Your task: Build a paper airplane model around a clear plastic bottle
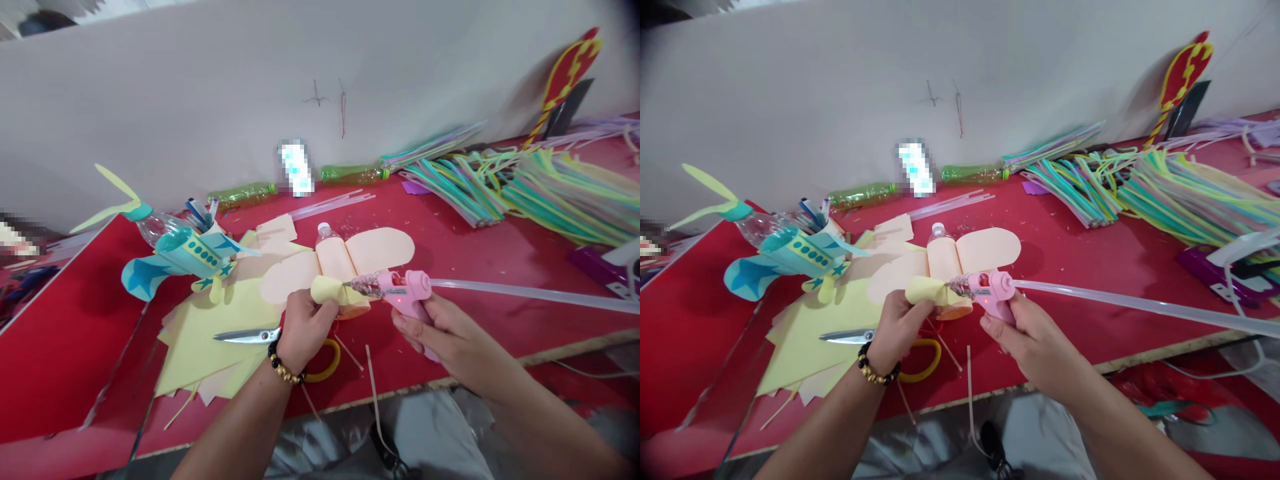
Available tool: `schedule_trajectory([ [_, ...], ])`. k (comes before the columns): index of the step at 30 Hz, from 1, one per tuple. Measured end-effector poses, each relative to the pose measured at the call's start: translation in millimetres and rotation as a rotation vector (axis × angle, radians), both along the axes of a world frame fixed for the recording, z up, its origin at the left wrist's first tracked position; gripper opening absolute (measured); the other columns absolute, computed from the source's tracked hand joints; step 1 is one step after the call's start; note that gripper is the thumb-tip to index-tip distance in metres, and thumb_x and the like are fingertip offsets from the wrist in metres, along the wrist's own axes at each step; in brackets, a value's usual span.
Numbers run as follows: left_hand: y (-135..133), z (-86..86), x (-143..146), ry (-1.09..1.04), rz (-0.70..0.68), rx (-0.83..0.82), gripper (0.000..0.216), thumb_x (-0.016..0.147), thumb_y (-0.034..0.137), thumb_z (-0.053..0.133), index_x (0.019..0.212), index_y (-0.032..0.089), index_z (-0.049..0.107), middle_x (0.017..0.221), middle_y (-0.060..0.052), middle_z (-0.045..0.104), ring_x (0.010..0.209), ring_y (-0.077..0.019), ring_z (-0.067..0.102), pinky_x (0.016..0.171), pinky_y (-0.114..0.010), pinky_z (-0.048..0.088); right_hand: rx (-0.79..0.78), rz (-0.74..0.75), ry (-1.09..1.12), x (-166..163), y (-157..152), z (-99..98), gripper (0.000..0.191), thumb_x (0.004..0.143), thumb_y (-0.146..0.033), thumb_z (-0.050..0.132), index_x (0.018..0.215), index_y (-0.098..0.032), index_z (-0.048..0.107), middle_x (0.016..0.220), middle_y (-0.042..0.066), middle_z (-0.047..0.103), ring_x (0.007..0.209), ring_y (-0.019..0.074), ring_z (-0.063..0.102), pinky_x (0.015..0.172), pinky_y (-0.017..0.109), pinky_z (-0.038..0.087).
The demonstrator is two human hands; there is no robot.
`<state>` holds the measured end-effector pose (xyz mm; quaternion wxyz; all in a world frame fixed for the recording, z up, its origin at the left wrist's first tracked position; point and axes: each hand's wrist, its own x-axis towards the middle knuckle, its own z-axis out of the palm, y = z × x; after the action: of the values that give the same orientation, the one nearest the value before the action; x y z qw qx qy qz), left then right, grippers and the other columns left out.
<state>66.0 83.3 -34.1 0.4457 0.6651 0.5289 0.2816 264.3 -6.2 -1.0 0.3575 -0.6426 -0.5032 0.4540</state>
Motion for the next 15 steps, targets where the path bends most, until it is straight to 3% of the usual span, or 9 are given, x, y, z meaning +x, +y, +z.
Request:
schedule_trajectory([
  [15,0.2,0.0,-0.1,-0.012,0.001,0.016,0.022,0.072,0.028,0.054,0.058,0.013,0.064,0.053,-0.003,0.061,0.057,-0.0161,0.058,0.047,-0.022,0.036,0.033,0.027,0.009,1.6,-6.3,3.8,0.026,0.087,-0.047,0.051,0.083,-0.022,0.054,0.056,-0.004,0.045,0.051,0.0128,0.040,0.051,0.027,0.034],
])
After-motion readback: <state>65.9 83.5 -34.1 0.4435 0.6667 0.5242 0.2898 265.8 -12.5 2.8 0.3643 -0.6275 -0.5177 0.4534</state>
